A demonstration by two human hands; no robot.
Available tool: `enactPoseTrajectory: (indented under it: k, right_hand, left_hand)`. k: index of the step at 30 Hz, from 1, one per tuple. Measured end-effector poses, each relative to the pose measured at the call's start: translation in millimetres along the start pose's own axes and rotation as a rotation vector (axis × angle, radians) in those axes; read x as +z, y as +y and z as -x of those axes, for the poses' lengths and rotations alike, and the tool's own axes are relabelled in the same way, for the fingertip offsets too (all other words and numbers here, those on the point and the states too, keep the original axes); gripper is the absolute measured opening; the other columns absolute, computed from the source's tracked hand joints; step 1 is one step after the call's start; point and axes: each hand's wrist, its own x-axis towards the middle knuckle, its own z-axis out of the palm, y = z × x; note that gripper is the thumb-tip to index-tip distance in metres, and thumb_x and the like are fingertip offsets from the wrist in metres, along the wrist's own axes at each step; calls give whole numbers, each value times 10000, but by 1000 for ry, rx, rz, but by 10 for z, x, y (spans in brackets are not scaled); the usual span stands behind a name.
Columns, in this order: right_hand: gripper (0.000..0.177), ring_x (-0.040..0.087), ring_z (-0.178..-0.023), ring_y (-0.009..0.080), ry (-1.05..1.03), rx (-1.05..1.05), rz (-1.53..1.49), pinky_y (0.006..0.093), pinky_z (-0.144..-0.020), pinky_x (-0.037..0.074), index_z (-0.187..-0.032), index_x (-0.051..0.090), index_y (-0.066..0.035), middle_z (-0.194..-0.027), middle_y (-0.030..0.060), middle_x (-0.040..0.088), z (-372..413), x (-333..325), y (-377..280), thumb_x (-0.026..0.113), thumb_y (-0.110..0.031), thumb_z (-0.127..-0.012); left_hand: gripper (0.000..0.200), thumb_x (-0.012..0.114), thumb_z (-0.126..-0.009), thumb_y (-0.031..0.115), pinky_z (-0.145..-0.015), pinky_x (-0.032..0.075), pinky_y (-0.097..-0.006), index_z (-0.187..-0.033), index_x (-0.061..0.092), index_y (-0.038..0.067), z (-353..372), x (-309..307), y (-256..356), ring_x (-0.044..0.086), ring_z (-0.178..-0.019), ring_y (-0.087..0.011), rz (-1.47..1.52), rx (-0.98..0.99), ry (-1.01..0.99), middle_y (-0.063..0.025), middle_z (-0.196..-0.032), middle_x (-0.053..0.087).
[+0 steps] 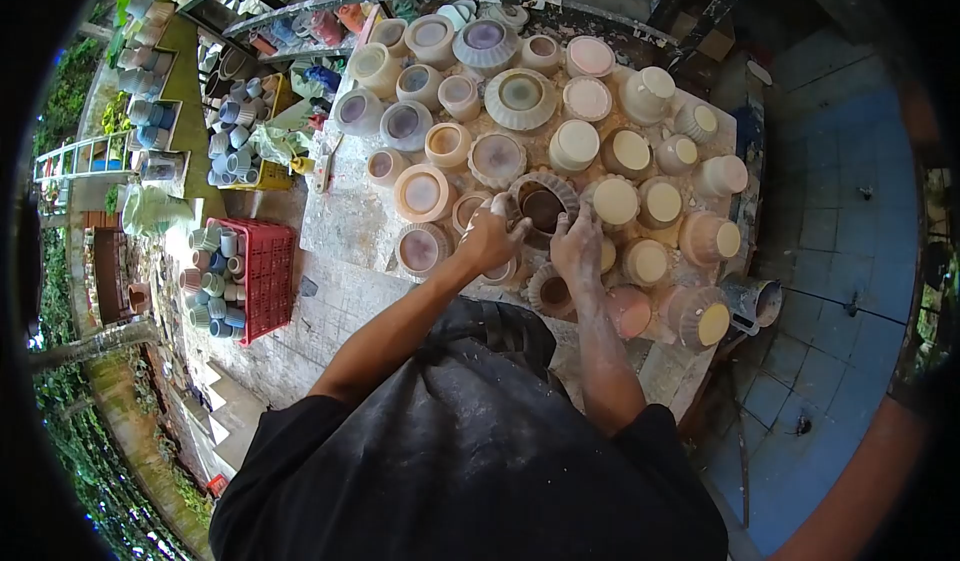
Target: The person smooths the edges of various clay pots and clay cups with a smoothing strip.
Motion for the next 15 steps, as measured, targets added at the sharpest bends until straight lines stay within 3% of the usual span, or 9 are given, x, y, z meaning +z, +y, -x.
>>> enactPoseTrajectory:
  k: [4, 7, 15]
  right_hand:
    - [463, 582, -1085, 500, -66, 26, 47, 535, -963, 453, -1281, 488, 117, -1124, 373, 604, -76, 92, 73, 587, -163, -927]
    - [448, 611, -1001, 511, -118, 4, 94, 542, -911, 477, -1228, 513, 137, -1021, 369, 632, -16, -14, 47, 602, -151, -896]
    - [418, 642, -897, 504, -138, -52, 203, 526, -833, 515, -1135, 549, 167, -891, 373, 641, 22, -104, 135, 582, -137, -850]
  left_hand:
    - [575, 693, -858, 263, -844, 506, -526, -1244, 487, -110, -141, 185, -46, 621, -972, -485, -154, 21, 12, -345, -1093, 603]
    - [582, 700, -836, 249, -832, 511, -527, -1237, 478, -111, -142, 170, -61, 622, -962, -487, -89, -21, -14, -349, -1085, 601]
    - [604, 718, -797, 220, -810, 513, -536, -1270, 472, -64, -44, 244, -194, 623, -932, -493, -95, 111, 25, -347, -1077, 598]
